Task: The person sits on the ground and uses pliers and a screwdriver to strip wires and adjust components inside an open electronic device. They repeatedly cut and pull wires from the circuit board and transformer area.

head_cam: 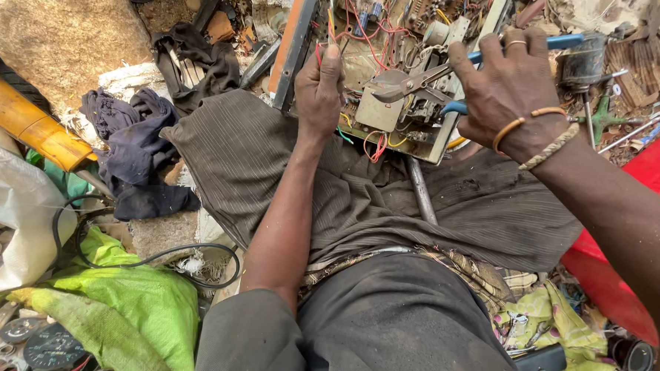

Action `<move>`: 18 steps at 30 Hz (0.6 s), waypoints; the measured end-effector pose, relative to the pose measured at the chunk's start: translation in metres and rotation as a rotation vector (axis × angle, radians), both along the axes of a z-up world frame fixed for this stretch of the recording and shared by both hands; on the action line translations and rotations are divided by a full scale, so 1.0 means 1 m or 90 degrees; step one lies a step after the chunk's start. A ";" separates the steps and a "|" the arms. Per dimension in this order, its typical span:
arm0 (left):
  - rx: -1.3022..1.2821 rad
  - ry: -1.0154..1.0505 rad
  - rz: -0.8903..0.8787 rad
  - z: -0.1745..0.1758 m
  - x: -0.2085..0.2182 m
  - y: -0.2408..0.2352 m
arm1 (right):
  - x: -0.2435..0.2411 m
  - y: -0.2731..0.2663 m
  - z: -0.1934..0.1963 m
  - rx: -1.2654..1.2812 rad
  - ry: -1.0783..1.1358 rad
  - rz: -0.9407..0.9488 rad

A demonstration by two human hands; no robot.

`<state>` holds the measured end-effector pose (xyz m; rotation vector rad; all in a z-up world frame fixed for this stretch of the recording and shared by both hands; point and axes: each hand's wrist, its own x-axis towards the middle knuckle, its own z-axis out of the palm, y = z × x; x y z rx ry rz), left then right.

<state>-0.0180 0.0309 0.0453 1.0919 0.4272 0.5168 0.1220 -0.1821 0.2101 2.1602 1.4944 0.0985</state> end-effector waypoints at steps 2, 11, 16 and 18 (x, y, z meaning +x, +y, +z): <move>-0.010 -0.008 -0.005 -0.001 0.003 0.001 | 0.006 0.028 -0.005 -0.030 0.035 0.009; 0.170 -0.020 0.054 0.013 -0.005 0.008 | 0.009 0.089 -0.029 -0.250 0.199 -0.096; 0.152 -0.009 0.049 0.088 -0.040 0.018 | 0.009 0.060 -0.014 -0.242 0.061 0.001; 0.319 -0.060 0.093 0.109 -0.080 0.027 | 0.009 0.042 -0.016 -0.256 0.066 -0.055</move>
